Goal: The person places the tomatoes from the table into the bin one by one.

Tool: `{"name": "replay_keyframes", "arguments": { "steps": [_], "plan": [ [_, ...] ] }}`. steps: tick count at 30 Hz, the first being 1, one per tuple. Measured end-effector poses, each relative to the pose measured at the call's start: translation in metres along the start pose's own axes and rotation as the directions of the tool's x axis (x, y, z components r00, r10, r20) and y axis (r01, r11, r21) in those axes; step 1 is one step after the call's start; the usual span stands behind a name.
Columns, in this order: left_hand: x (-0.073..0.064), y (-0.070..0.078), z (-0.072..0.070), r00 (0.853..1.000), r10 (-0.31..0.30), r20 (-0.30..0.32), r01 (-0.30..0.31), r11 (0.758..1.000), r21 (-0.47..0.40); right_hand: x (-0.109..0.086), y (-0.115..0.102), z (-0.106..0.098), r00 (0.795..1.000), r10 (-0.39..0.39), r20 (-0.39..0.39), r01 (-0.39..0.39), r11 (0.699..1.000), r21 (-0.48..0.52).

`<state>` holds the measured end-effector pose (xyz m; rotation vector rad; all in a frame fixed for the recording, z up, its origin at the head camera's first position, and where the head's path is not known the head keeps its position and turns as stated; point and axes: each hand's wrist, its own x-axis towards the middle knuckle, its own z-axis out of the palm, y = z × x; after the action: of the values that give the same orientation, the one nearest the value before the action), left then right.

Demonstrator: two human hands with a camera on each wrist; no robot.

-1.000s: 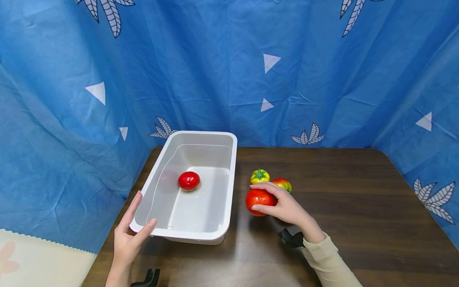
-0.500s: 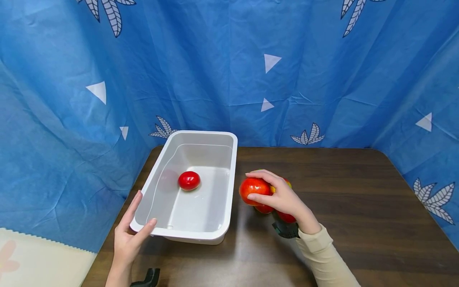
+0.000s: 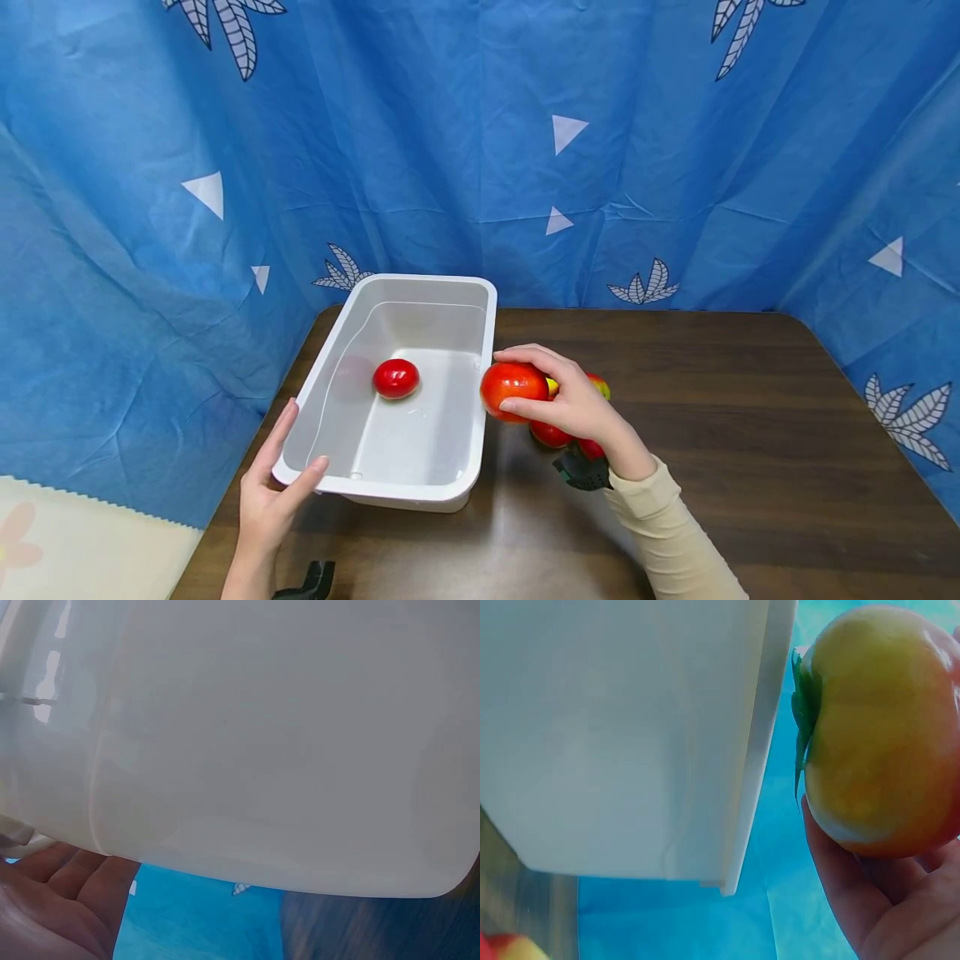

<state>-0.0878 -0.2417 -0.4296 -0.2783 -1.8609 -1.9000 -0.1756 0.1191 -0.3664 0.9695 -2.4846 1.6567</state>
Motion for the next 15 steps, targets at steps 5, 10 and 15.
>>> {"name": "replay_keyframes", "arguments": {
  "steps": [5,10,15],
  "plan": [
    [0.0,0.0,0.0,1.0,-0.002,0.004,0.002,1.0,-0.006,0.007,-0.006,0.009,0.999,-0.033,0.018,0.033,0.999,0.02],
    [-0.001,0.001,0.001,1.0,-0.02,-0.002,0.02,1.0,0.003,0.012,-0.011,0.018,0.998,-0.046,0.046,0.043,0.998,0.047],
    [-0.001,0.002,0.001,1.0,-0.016,-0.004,0.016,1.0,0.012,0.016,-0.019,0.026,0.996,-0.052,0.071,0.046,0.996,0.082]
  ]
}}
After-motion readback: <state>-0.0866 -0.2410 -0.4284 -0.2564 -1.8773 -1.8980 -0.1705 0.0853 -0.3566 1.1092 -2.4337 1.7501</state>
